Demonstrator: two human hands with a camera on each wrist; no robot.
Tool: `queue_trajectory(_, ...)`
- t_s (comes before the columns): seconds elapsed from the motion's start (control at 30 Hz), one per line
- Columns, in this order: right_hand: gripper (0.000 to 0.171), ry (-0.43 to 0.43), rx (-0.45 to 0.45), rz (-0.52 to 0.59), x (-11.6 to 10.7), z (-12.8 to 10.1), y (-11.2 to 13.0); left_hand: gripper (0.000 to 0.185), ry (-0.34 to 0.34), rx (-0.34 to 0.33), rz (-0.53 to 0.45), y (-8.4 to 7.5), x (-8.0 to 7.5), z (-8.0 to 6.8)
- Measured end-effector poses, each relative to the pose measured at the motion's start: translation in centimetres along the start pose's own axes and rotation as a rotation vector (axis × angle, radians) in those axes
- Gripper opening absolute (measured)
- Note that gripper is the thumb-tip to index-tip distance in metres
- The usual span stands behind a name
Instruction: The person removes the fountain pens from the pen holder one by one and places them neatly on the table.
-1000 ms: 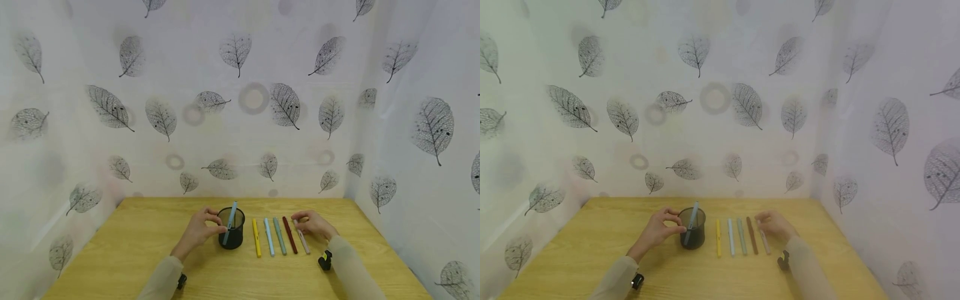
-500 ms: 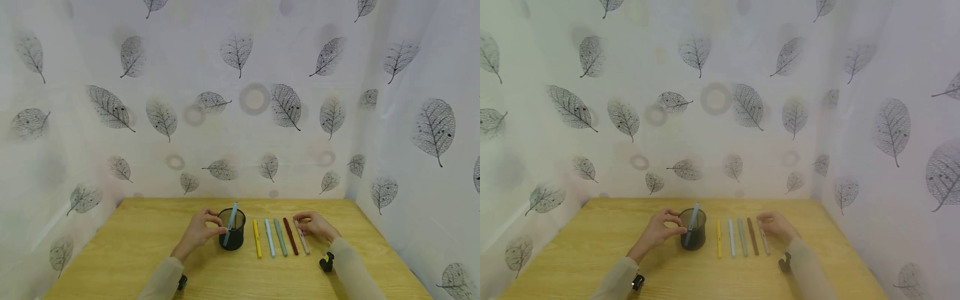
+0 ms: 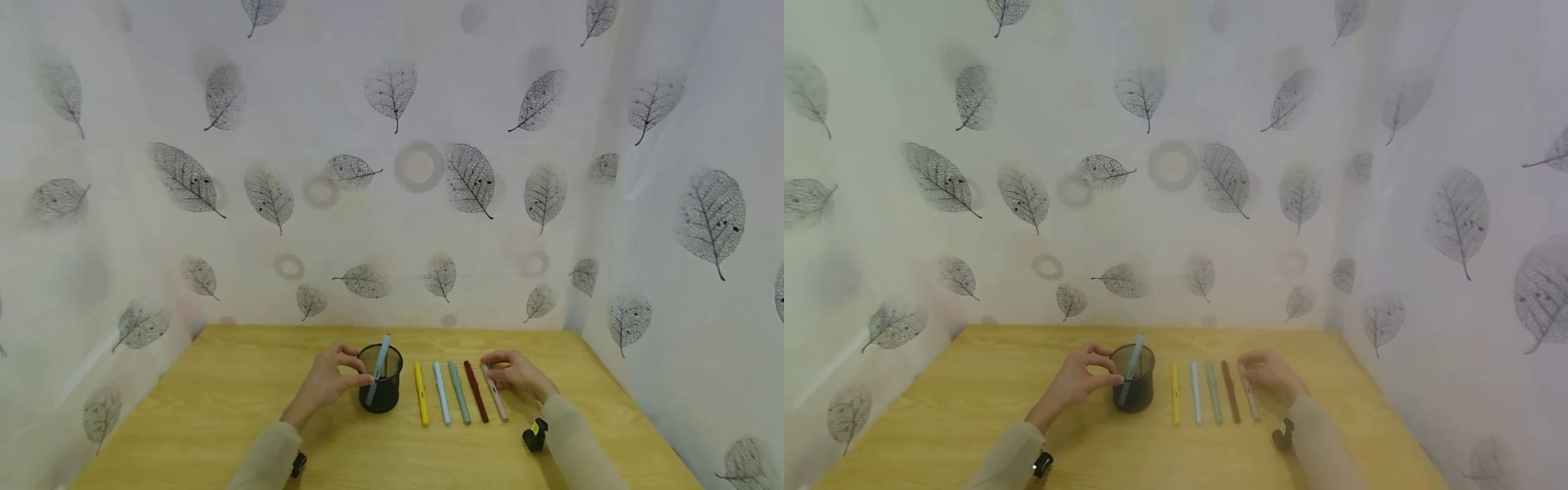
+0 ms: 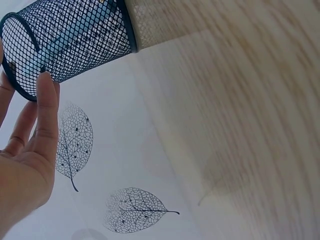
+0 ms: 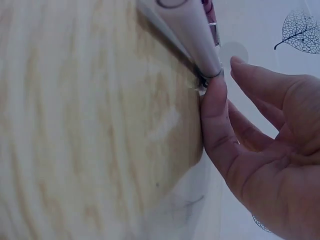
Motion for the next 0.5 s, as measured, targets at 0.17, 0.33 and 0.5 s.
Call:
queue_trajectory(0.17,0.042,-0.127,0.033,-0.037,-0.5,0.0,-0.1,0.015,-0.004,0.015,-0.013,-0.1,0.0,0.0)
queue_trajectory(0.33,0.038,-0.238,0.031,-0.122,-0.9,0.1,0.6,0.015,-0.003,0.022,-0.005,-0.2,0.0,0.1)
queue_trajectory(0.5,0.038,-0.237,-0.012,-0.130,-0.2,0.2,1.9,0.014,0.001,0.006,-0.016,-0.1,0.2,-0.2)
Point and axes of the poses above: each hand's wrist, its own z-axis towards the middle knuckle, its own x-axis out of the palm, y = z × x, the point moved 5 cm from there along z, towards the middle knuckle, and after that the axes turned 14 degrees about -x, right-handed, at the moved point
